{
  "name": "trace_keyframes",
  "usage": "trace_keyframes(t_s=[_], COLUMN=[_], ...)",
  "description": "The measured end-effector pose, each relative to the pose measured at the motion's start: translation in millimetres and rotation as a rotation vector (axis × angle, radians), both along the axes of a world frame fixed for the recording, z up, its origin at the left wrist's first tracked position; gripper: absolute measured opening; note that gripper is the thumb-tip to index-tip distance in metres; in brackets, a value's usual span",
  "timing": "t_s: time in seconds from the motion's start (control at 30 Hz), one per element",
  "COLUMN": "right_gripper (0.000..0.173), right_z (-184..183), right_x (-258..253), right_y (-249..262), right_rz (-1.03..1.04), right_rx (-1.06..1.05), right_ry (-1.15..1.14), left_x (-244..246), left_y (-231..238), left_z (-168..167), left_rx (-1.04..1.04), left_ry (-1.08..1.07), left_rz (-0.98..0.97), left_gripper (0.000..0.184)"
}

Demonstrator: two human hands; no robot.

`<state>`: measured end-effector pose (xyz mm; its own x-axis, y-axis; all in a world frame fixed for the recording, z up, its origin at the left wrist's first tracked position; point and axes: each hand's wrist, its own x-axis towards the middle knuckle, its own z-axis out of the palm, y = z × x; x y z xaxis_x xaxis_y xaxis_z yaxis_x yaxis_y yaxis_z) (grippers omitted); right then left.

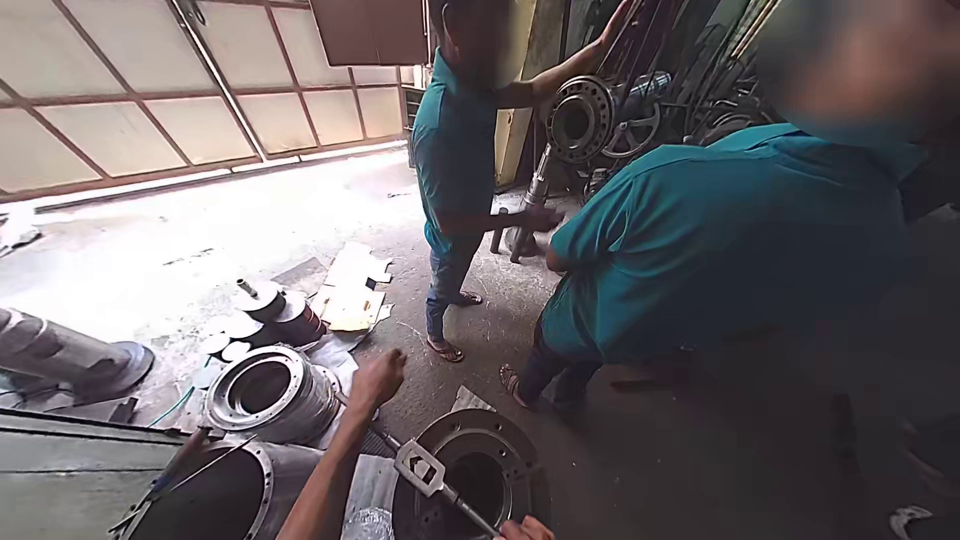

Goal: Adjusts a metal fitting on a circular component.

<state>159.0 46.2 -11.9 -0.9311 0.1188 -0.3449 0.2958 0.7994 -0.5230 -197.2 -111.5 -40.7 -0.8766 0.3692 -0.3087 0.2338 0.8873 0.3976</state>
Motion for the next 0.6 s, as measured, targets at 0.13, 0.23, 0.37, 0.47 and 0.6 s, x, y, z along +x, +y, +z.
trace_keyframes(t_s=[0.13,0.23,0.37,0.47,0.6], right_gripper=[0.043,0.038,0.03,0.047,0.059], right_z=[12.6,-6.2,-29.2,-32.1,3.9], right_x=[-14.5,-24.3,-65.4,-94.4,-93.9], right_y=[21.9,44.8,88.8,106.8,105.4], right_rz=[0.122,0.015,0.052,0.208,0.333], right_rx=[-0.017,0.217,0.291,0.25,0.199], right_ry=[-0.207,0.027,0.263,0.257,-0.064], left_x=[19.9,40.4,113.3,150.6,112.5], left_y=[21.4,-27.8,-102.2,-125.7,-127.0], left_z=[-10.7,5.2,19.9,6.9,-17.7], left_rx=[-0.096,-0.203,-0.263,-0.148,0.074], left_ry=[-0.126,-0.152,-0.099,0.184,0.174], left_rz=[-0.121,-0.045,-0.004,0.145,0.441], left_gripper=[0.048,0.056,0.066,0.058,0.05])
